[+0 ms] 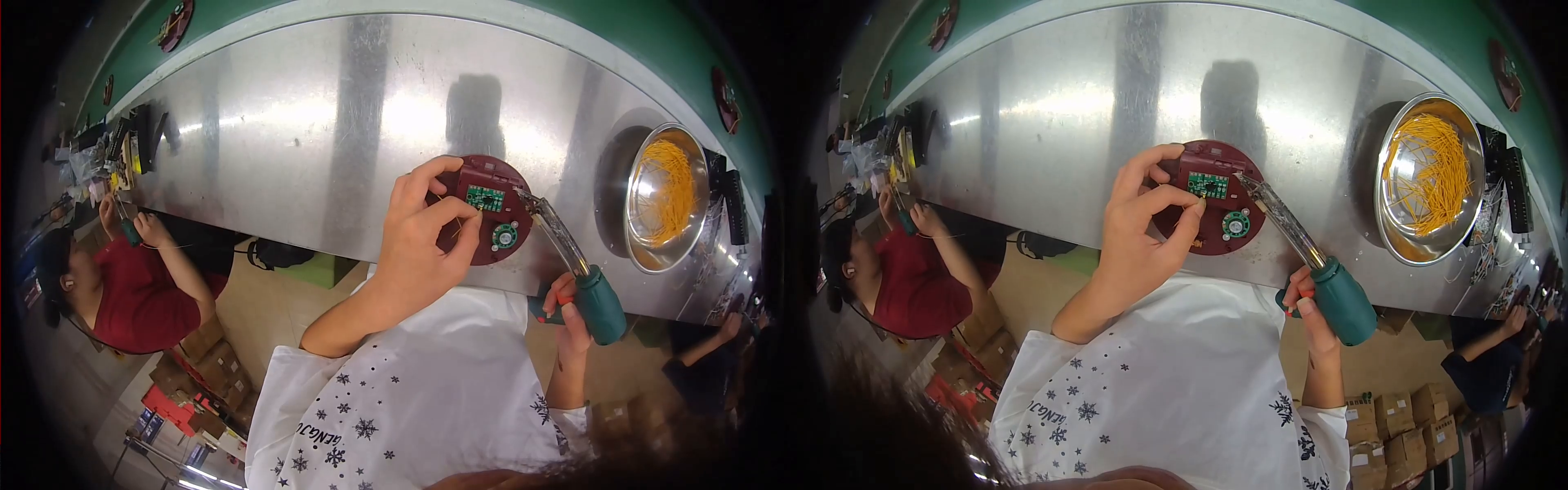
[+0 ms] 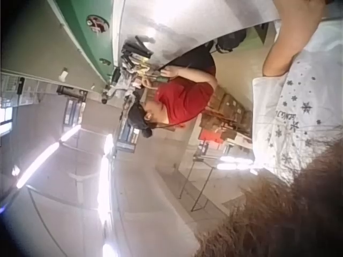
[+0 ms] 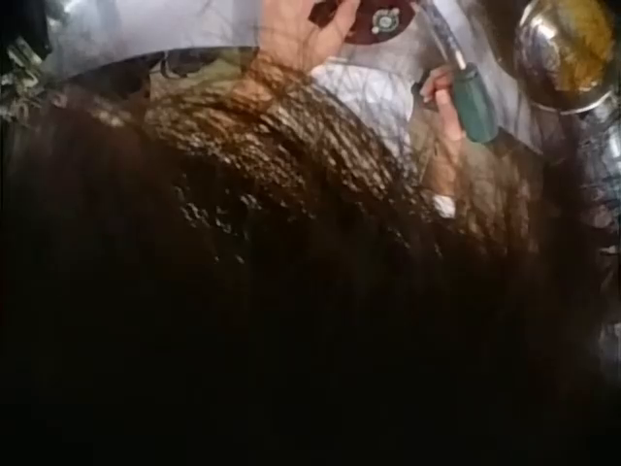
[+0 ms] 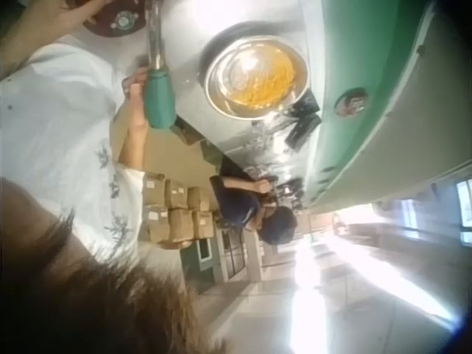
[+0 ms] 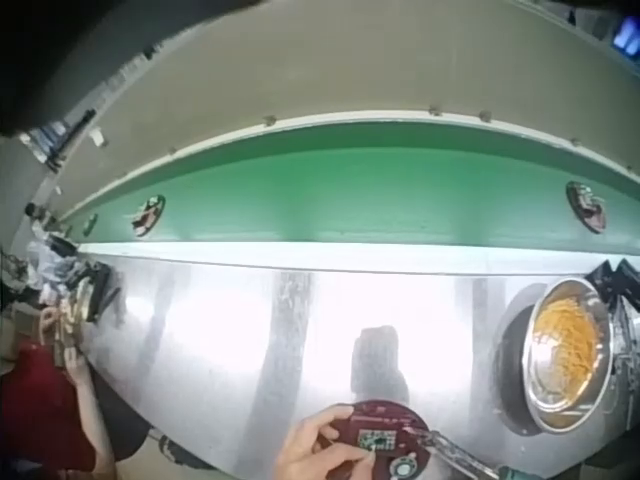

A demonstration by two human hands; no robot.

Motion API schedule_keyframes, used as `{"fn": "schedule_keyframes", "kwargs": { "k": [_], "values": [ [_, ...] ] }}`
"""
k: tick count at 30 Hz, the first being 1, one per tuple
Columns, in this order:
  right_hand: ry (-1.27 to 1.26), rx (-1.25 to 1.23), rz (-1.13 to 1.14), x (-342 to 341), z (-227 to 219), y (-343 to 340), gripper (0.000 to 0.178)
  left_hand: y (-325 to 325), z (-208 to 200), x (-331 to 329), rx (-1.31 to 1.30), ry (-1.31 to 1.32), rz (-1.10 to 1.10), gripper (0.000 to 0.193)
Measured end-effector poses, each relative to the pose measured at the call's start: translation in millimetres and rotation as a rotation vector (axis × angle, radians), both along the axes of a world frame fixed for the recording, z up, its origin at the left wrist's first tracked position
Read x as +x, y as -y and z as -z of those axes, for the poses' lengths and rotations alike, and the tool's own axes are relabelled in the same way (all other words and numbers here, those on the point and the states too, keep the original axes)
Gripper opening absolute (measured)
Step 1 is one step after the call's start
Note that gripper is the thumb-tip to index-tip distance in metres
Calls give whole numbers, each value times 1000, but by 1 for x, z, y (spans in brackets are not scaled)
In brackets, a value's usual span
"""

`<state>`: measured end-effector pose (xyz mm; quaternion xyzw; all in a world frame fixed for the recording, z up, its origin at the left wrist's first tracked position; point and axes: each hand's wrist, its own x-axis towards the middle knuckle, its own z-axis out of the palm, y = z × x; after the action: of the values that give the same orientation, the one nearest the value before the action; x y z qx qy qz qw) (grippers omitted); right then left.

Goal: Assembling electronic components by picking parts, applying heat with a heat gun, and fastening with a screwdriver on an assembly line.

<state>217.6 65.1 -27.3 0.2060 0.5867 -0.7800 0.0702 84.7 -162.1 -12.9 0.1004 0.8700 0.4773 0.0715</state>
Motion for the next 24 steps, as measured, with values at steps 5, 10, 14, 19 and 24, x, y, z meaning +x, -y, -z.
{"fn": "schedule_keyframes", "kwargs": {
  "k": [5, 10, 14, 19, 24],
  "values": [
    [-4, -24, -17, 2, 2, -3, 29, -1, -1, 1, -8, -11, 8, 6],
    [-27, -18, 6, -1, 4, -4, 29, 0, -1, -1, -20, -20, 42, 7],
    [-19, -22, 14, -9, -1, 0, 29, 15, -8, -6, 17, -2, 90, 9],
    [1, -74, 142, -5, -4, 5, 28, 33, -15, -39, -110, -116, 364, 49],
    [-131, -164, 139, 14, 20, -10, 27, 25, 11, -64, -78, -280, 660, 59]
  ]
}}
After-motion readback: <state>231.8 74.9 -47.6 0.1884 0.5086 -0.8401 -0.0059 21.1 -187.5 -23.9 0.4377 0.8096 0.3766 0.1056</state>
